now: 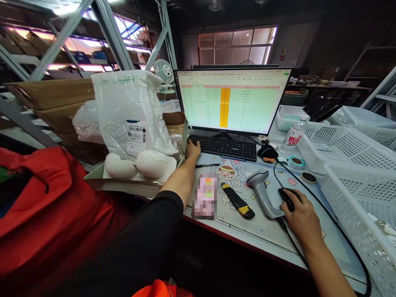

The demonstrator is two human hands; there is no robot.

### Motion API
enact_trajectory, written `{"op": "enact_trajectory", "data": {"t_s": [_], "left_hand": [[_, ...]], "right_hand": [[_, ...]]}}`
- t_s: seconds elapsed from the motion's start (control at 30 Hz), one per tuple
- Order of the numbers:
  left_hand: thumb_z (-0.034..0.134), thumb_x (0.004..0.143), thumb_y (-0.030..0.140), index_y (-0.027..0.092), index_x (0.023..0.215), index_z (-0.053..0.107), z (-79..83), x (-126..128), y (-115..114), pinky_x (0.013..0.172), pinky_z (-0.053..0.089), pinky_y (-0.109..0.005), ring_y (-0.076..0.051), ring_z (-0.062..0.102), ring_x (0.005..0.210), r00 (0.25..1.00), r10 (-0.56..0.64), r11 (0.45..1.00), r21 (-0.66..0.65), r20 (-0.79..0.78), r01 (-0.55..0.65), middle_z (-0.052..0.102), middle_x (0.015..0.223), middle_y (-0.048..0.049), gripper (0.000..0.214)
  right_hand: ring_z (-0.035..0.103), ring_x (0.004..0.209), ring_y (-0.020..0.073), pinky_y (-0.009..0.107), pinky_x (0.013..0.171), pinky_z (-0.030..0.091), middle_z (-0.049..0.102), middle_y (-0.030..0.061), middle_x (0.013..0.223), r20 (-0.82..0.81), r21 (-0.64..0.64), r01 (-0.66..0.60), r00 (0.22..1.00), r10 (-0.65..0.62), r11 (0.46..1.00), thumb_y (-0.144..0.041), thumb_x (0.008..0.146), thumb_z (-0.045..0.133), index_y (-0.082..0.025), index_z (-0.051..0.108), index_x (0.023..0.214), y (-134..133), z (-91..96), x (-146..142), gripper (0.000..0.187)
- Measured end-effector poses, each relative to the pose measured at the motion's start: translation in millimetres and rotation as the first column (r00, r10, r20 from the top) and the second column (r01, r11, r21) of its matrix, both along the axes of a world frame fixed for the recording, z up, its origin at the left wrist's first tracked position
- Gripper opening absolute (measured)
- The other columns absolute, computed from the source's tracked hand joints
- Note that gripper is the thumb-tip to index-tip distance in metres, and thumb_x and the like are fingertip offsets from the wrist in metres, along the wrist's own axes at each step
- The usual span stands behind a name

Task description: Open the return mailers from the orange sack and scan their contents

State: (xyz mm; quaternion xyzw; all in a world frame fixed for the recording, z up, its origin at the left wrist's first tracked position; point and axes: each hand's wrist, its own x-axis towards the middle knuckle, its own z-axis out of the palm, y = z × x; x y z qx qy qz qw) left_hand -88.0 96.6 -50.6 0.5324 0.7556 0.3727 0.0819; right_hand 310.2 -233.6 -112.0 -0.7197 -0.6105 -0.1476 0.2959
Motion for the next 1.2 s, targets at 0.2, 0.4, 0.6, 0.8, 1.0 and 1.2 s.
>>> {"op": "enact_trajectory", "data": {"t_s": [0.2,0.4,0.6,0.8,1.0,1.2], "left_hand": [[0.05,0.107,0.045,0.007,0.154,0.05,-5.2,-2,-9,0.112,0.052,-0.047,-0.038,0.06,0.139,1.0,-0.026,1.0,-0.01,-0.014,0.026,0.059,0.15,-0.0269,0.06],[0.048,0.107,0.047,0.009,0.153,0.051,-8.7,-2,-11,0.112,0.052,-0.046,-0.039,0.053,0.147,0.998,-0.056,0.998,0.0,-0.035,0.057,0.057,0.152,-0.0271,0.06],[0.048,0.107,0.046,0.008,0.156,0.049,-9.3,-3,-13,0.119,0.047,-0.044,-0.036,0.044,0.154,0.995,-0.082,0.997,-0.006,-0.059,0.082,0.049,0.161,-0.0246,0.062],[0.05,0.106,0.047,0.009,0.157,0.049,-7.8,-2,-14,0.122,0.045,-0.046,-0.036,0.044,0.154,0.994,-0.08,0.997,-0.017,-0.079,0.079,0.047,0.163,-0.0234,0.063],[0.05,0.106,0.048,0.011,0.156,0.051,-6.9,-2,-16,0.118,0.049,-0.045,-0.036,0.044,0.154,0.99,-0.088,0.996,-0.015,-0.109,0.087,0.047,0.163,-0.024,0.062],[0.05,0.106,0.048,0.011,0.155,0.052,-8.6,-1,-15,0.111,0.055,-0.046,-0.038,0.047,0.151,0.988,-0.09,0.996,-0.017,-0.129,0.089,0.047,0.163,-0.0248,0.061]], "right_hand": [[0.062,0.129,0.0358,0.055,0.114,0.05,0.062,0.0121,0.144,-0.001,-0.008,-0.009,1.0,0.009,1.0,-0.052,0.097,0.049,-0.024,0.069,0.138,1,-1.5,3,0.053],[0.061,0.13,0.0366,0.056,0.116,0.049,0.062,0.0134,0.144,-0.012,-0.002,-0.018,1.0,0.018,1.0,-0.054,0.097,0.047,-0.023,0.069,0.136,1,-2.3,4,0.056],[0.063,0.129,0.0369,0.058,0.114,0.05,0.061,0.0124,0.144,-0.022,-0.008,-0.02,1.0,0.019,1.0,-0.056,0.096,0.046,-0.025,0.068,0.137,3,-6.5,7,0.056],[0.064,0.127,0.0365,0.056,0.113,0.052,0.061,0.0121,0.145,-0.029,-0.017,-0.013,1.0,0.012,1.0,-0.063,0.098,0.044,-0.026,0.066,0.14,6,-9.6,10,0.06],[0.063,0.13,0.0388,0.06,0.117,0.049,0.059,0.0151,0.146,-0.056,-0.018,-0.035,0.998,0.034,0.999,-0.066,0.099,0.043,-0.023,0.064,0.142,13,-14.8,18,0.065],[0.06,0.135,0.0378,0.058,0.121,0.046,0.057,0.0147,0.147,-0.047,0.0,-0.06,0.997,0.06,0.998,-0.065,0.102,0.043,-0.024,0.063,0.142,17,-21.5,24,0.061]]}}
